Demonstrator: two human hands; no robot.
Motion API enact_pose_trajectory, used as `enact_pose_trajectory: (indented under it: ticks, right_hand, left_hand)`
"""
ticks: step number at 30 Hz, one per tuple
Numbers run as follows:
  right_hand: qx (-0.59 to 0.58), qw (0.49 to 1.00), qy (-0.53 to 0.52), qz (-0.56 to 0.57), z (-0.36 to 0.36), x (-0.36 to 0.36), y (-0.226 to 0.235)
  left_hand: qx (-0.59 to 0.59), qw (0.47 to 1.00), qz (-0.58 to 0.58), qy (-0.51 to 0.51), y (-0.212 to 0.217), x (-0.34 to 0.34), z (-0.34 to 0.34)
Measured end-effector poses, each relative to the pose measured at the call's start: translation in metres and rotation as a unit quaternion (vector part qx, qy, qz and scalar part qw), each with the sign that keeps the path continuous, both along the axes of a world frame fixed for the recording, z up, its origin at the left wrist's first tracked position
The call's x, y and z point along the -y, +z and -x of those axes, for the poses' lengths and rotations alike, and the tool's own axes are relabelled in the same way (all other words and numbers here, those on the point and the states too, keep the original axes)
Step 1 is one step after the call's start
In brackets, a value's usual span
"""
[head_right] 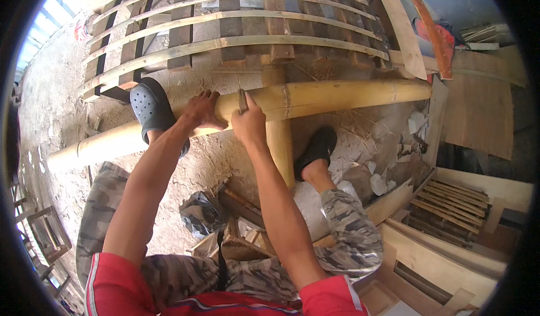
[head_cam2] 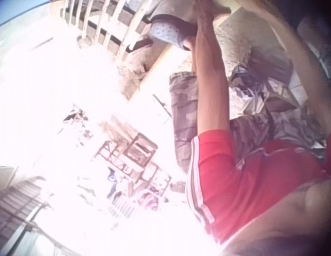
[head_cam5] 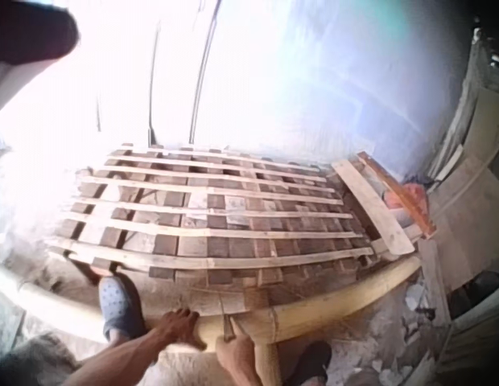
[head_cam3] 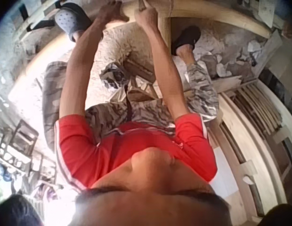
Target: The person sits on the floor and uses a knife to carve and smooth a bamboo pole held between their legs. They repeatedly scrape the surface of the pole with the blade, producing wood shavings.
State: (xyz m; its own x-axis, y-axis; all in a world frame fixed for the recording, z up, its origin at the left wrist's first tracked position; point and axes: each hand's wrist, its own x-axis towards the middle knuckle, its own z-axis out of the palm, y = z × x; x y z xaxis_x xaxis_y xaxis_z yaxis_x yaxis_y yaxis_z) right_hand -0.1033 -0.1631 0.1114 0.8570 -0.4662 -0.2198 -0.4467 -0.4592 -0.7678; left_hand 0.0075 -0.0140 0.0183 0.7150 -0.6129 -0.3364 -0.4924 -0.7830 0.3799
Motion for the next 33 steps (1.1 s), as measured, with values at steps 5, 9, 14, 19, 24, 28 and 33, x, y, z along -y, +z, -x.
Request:
enact_pose_trajectory:
  ticks: [5, 9, 14, 19, 24, 28, 33]
  right_hand:
    - [0.076, 0.997, 0.021, 0.015, 0.083, -0.015, 0.011]
    - [0.03, 0.998, 0.006, -0.055, 0.195, -0.034, 0.071]
    - [0.044, 0.998, -0.001, -0.04, 0.183, -0.032, 0.063]
    - [0.058, 0.998, 0.002, 0.001, 0.082, -0.017, 0.018]
    - [0.041, 0.999, -0.014, -0.004, 0.055, -0.022, 0.007]
    - [0.091, 0.996, -0.007, -0.023, 0.097, -0.02, -0.022]
    - [0.065, 0.989, 0.063, -0.119, 0.134, -0.011, -0.024]
  left_hand:
    - [0.06, 0.998, 0.003, 0.009, -0.003, -0.005, 0.026]
    - [0.156, 0.986, 0.043, 0.031, -0.026, -0.021, 0.073]
    - [0.164, 0.982, 0.084, 0.035, -0.026, -0.02, 0.059]
    - [0.101, 0.994, 0.03, 0.02, -0.019, -0.015, 0.023]
    - [0.072, 0.997, 0.004, 0.032, -0.004, -0.015, 0.023]
    - [0.066, 0.997, 0.005, 0.038, -0.003, -0.017, 0.03]
    - [0.048, 0.998, 0.021, 0.027, -0.003, -0.023, 0.036]
